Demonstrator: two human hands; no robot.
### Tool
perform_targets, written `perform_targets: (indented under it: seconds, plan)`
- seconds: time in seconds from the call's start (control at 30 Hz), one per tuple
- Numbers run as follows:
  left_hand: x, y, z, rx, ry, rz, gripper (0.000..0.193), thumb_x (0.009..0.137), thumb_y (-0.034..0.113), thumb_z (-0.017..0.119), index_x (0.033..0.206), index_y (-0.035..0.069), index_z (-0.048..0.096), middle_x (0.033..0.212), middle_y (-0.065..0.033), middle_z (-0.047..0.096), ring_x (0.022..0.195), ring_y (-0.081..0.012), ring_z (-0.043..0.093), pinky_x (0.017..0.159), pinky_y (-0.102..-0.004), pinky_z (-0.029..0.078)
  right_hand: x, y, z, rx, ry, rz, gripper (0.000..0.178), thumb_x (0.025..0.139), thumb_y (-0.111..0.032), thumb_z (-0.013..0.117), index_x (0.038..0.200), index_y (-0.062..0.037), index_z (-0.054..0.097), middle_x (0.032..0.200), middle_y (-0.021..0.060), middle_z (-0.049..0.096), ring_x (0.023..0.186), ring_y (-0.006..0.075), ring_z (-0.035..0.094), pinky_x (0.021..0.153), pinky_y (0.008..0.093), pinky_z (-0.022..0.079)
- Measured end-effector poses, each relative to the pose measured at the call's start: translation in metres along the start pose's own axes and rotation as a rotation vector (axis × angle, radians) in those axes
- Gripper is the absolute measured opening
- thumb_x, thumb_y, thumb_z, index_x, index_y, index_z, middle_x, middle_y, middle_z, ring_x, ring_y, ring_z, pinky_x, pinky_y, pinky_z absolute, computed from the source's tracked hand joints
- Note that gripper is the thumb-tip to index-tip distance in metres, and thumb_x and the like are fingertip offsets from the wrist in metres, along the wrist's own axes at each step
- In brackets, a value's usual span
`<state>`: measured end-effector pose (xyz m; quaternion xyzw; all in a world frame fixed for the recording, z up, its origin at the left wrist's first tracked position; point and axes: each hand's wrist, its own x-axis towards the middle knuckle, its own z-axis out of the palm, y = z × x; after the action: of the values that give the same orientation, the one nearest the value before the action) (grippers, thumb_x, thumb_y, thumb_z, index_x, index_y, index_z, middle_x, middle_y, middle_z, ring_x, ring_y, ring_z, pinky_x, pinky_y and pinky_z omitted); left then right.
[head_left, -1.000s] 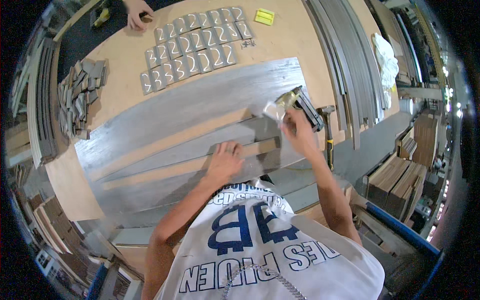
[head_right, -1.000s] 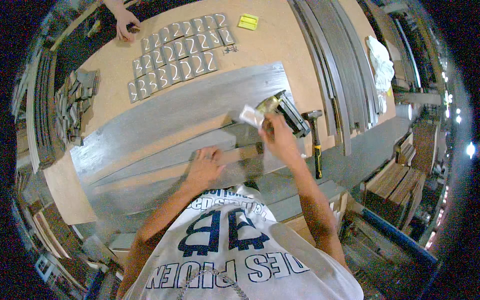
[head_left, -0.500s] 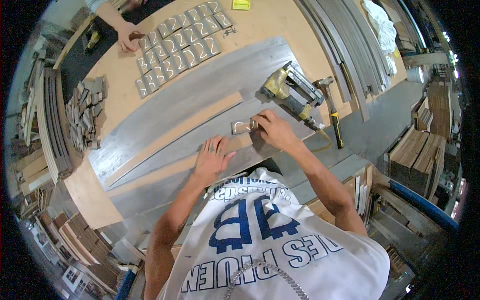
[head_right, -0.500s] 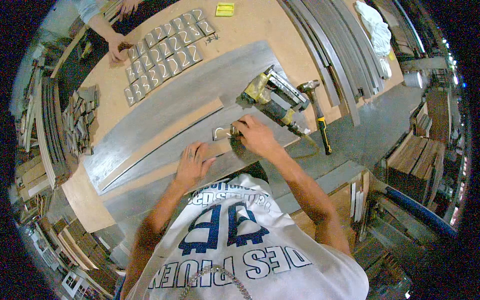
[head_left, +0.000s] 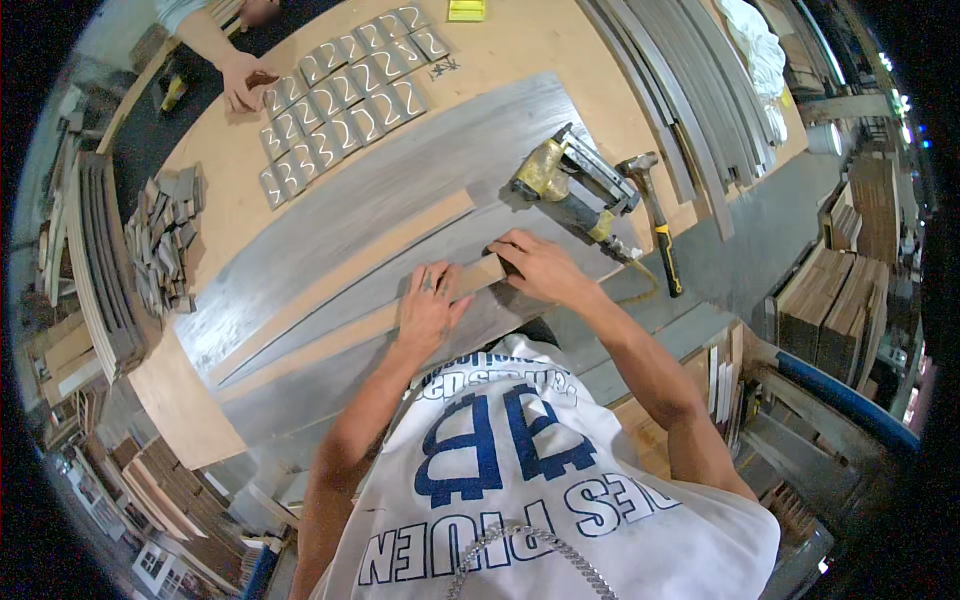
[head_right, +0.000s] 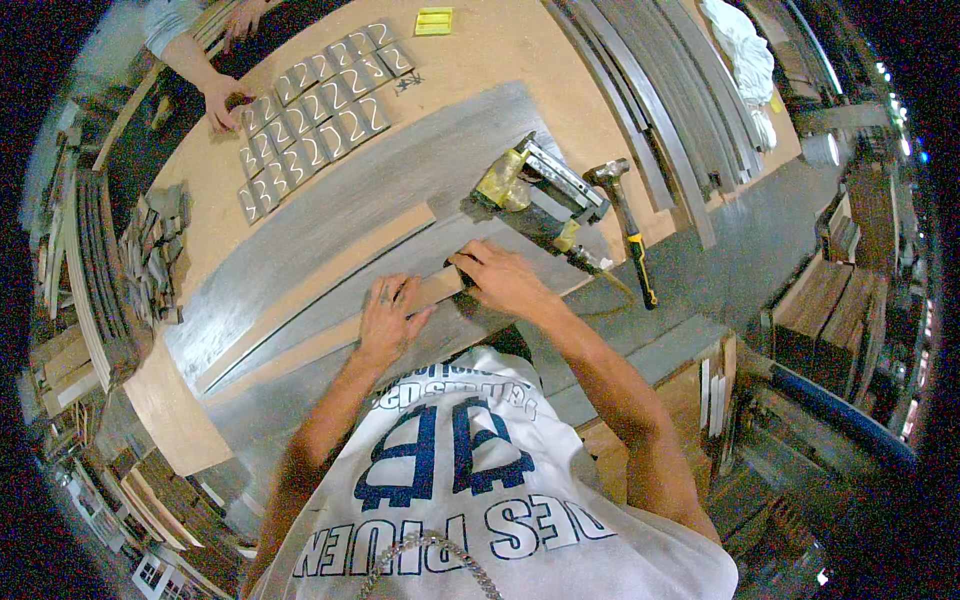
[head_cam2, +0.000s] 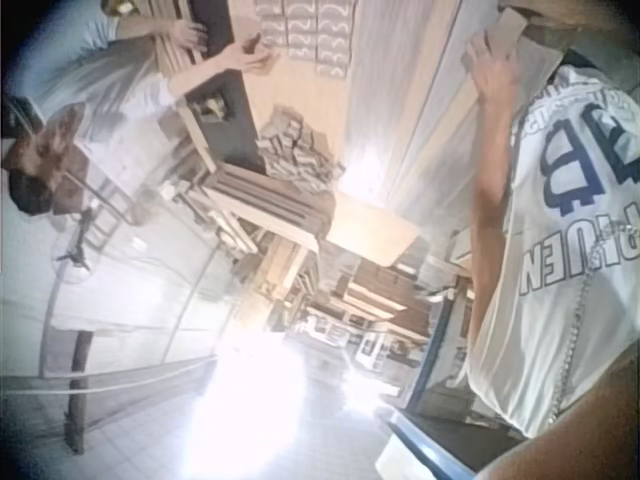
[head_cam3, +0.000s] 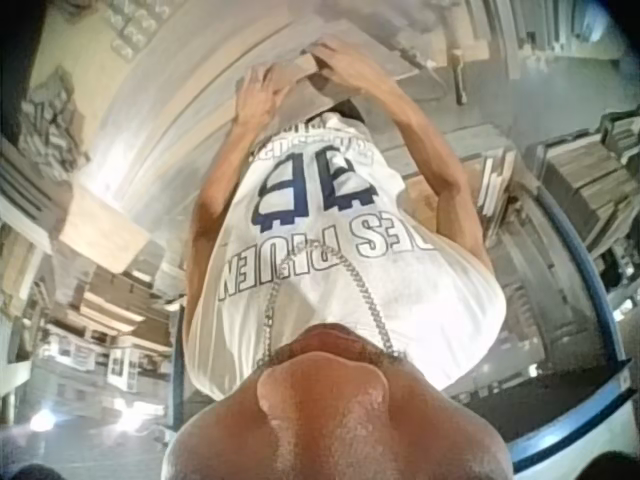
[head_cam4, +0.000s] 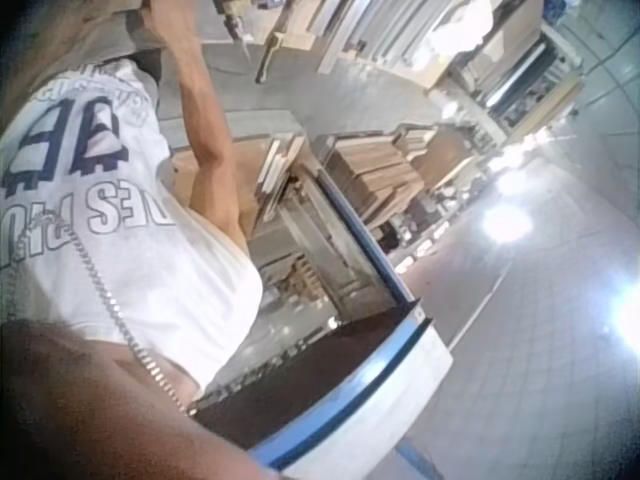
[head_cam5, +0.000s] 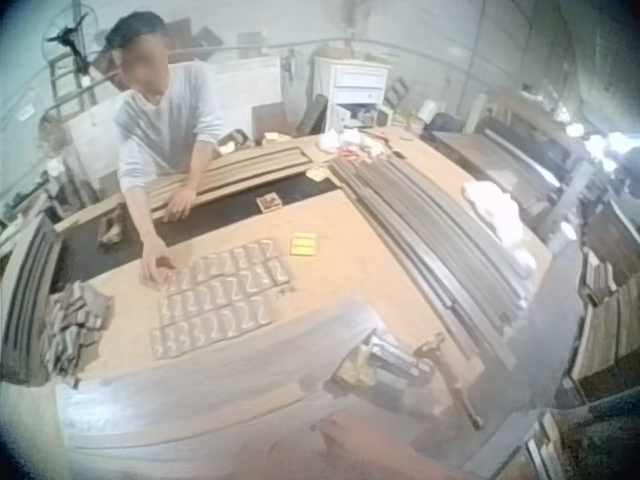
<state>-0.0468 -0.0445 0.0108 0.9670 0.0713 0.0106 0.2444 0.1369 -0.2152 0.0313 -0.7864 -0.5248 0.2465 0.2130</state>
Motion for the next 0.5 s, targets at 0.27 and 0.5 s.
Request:
perform_targets:
  seconds: [0.27, 0.5]
  plan:
    - [0.004, -0.004, 0.003, 0.005, 0.008, 0.026, 0.054, 0.085, 0.035, 0.072, 0.122, -0.002, 0.06, 0.121, -0.0168, 0.057, 0.116, -0.0358, 0.05, 0.104, -0.0453, 0.041, 0.004, 0.003, -0.002, 0.045, -0.055, 0.015, 0.057, 0.077, -0.015, 0.075, 0.129, -0.0079, 0.054, 0.119, 0.0102, 0.055, 0.111, 0.0311, 0.059, 0.088, 0.0433, 0.053]
    - [0.003, -0.002, -0.005, -0.041, -0.012, -0.001, 0.054, 0.086, 0.034, 0.071, 0.123, -0.004, 0.06, 0.121, -0.0176, 0.057, 0.116, -0.036, 0.05, 0.105, -0.0461, 0.04, 0.003, -0.008, -0.009, 0.045, -0.075, 0.001, 0.057, 0.078, -0.022, 0.075, 0.129, -0.0073, 0.053, 0.119, 0.0108, 0.054, 0.113, 0.0317, 0.057, 0.091, 0.0439, 0.051]
